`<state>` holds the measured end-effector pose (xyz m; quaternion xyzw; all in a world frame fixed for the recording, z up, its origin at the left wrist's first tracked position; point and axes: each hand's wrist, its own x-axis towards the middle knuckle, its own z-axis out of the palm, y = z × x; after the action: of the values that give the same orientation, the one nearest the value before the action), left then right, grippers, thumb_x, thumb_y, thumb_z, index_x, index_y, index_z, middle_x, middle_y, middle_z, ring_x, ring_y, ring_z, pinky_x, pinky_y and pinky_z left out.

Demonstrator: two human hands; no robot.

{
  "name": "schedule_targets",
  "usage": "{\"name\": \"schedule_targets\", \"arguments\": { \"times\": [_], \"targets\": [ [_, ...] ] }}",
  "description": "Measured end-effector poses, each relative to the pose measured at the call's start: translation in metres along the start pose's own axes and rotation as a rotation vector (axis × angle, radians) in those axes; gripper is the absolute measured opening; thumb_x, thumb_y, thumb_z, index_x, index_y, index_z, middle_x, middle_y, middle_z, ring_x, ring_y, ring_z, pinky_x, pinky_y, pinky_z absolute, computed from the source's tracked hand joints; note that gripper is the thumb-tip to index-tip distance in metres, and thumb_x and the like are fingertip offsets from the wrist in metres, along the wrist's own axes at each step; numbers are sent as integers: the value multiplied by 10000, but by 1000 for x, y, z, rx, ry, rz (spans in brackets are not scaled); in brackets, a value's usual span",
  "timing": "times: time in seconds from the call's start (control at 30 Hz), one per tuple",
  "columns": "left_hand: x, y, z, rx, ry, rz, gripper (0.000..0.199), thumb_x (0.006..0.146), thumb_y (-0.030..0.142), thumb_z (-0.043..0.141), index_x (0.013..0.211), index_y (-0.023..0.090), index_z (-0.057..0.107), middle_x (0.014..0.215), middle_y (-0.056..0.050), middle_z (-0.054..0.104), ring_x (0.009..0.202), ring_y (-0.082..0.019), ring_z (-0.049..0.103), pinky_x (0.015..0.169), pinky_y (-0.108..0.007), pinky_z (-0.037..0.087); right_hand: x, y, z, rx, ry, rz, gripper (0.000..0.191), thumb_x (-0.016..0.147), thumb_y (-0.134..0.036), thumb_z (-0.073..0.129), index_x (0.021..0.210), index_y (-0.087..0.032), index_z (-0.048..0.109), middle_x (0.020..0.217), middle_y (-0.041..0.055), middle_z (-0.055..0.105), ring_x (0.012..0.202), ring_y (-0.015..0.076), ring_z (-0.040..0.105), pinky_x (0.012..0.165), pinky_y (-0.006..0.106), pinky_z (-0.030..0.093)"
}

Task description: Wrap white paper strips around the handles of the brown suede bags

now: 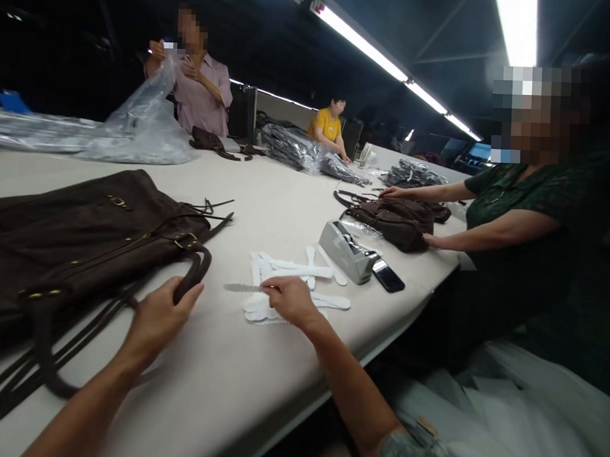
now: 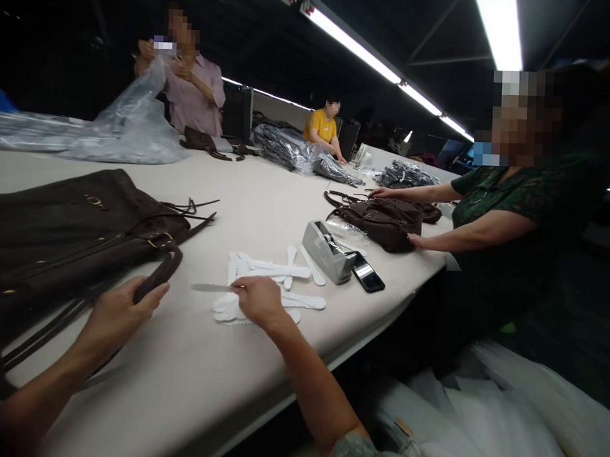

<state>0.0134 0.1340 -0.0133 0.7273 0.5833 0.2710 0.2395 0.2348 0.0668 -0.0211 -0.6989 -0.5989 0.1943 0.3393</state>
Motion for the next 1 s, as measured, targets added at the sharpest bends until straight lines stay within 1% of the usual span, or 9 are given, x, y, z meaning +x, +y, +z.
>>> {"name": "schedule_targets", "arguments": {
  "times": [0.13, 0.2, 0.3, 0.4, 0.53, 0.7, 0.87, 0.93, 1.0],
  "targets": [
    [-1, -1, 14, 410, -136, 19, 301, 852, 489, 379, 946, 236, 512, 729, -79, 626, 727, -313, 616, 570, -314, 352, -14, 34, -44, -19, 142, 63, 145, 853, -298, 637, 901, -268, 770, 811, 5, 729, 815, 199, 653, 761, 269, 439],
    [0, -2, 19, 468, -174, 35, 309, 859, 480, 360, 969, 232, 510, 749, -95, 637, 748, -332, 627, 567, -319, 349, -5, 47, -68, -116, 207, 127, 211, 883, -384, 607, 892, -243, 764, 940, 31, 733, 882, 203, 653, 786, 265, 439],
    [1, -3, 21, 438, -167, 48, 301, 861, 482, 361, 946, 236, 514, 778, -93, 651, 767, -329, 632, 578, -321, 363, 28, 61, -90, -269, 244, 296, 333, 917, -423, 539, 829, -181, 749, 914, 111, 723, 913, 258, 649, 803, 317, 434],
    [0, -1, 19, 405, -156, 35, 309, 862, 495, 370, 929, 238, 528, 772, -83, 657, 774, -325, 636, 584, -321, 374, 66, 73, -87, -300, 190, 402, 313, 762, -446, 727, 719, -136, 712, 818, 158, 707, 884, 311, 650, 775, 361, 447],
    [-2, 2, 16, 371, -145, 7, 327, 868, 492, 387, 976, 234, 556, 803, -82, 675, 816, -325, 646, 612, -323, 399, 93, 78, -60, -307, 169, 420, 246, 605, -304, 841, 709, -147, 683, 786, 121, 701, 851, 281, 656, 757, 341, 457],
    [0, -4, 21, 227, -35, 59, 407, 852, 465, 485, 1161, 206, 538, 973, -96, 676, 882, -306, 645, 726, -370, 474, 89, 60, -45, -312, 337, 185, 132, 812, -278, 663, 915, -195, 674, 982, 75, 687, 975, 225, 616, 847, 323, 436],
    [0, -2, 20, -16, 425, 522, 660, 823, 454, 617, 1375, 164, 401, 1313, -173, 498, 1235, -335, 463, 1043, -506, 387, 70, 20, -42, -188, 515, -306, 134, 879, -265, 606, 980, -184, 644, 1029, 81, 677, 1042, 220, 569, 976, 356, 382],
    [-6, 6, 14, -195, 408, 554, 660, 822, 437, 647, 1390, 208, 400, 1332, -148, 478, 1199, -298, 493, 1030, -481, 416, 59, 2, -32, -20, 433, -476, 136, 891, -266, 588, 975, -174, 642, 983, 81, 684, 959, 209, 597, 924, 344, 418],
    [-12, 15, 8, -455, 265, 489, 672, 802, 429, 679, 1388, 244, 409, 1309, -113, 485, 1075, -234, 556, 938, -403, 493, 46, -14, -18, 186, 200, -508, 152, 908, -293, 561, 967, -178, 642, 916, 59, 687, 868, 183, 620, 830, 303, 457]
  ]
}}
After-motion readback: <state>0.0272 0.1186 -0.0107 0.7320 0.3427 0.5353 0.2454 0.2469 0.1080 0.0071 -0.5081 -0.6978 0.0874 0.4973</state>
